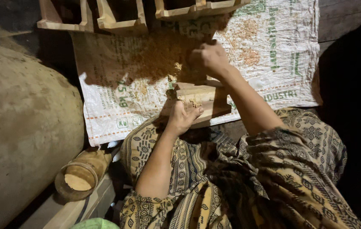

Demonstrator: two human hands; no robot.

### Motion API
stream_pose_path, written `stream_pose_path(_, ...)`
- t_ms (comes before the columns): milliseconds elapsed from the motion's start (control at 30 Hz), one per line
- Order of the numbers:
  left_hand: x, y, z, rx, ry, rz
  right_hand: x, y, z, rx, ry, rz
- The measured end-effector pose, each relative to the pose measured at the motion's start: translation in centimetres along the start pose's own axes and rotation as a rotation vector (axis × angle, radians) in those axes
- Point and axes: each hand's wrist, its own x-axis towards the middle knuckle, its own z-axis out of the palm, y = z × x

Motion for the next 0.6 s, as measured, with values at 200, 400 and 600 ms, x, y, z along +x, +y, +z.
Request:
stream_pose_path(200, 1.1, -1.2, 0.7, -0.284, 0.041, 0.304, -9.0, -0.5, -0.7, 0.013, 0.448, -0.734)
stream_pose_path(400, 4.8, -9.1, 3.2, -0.204, 0.105, 0.460, -12.9, -4.4, 2.2, -0.052, 0.472, -0.706)
stream_pose_path(600, 6.1, -10.4, 3.6, -0.096, 0.191, 0.463, -12.8, -4.9, 0.4, 0.076, 0.435, -0.681)
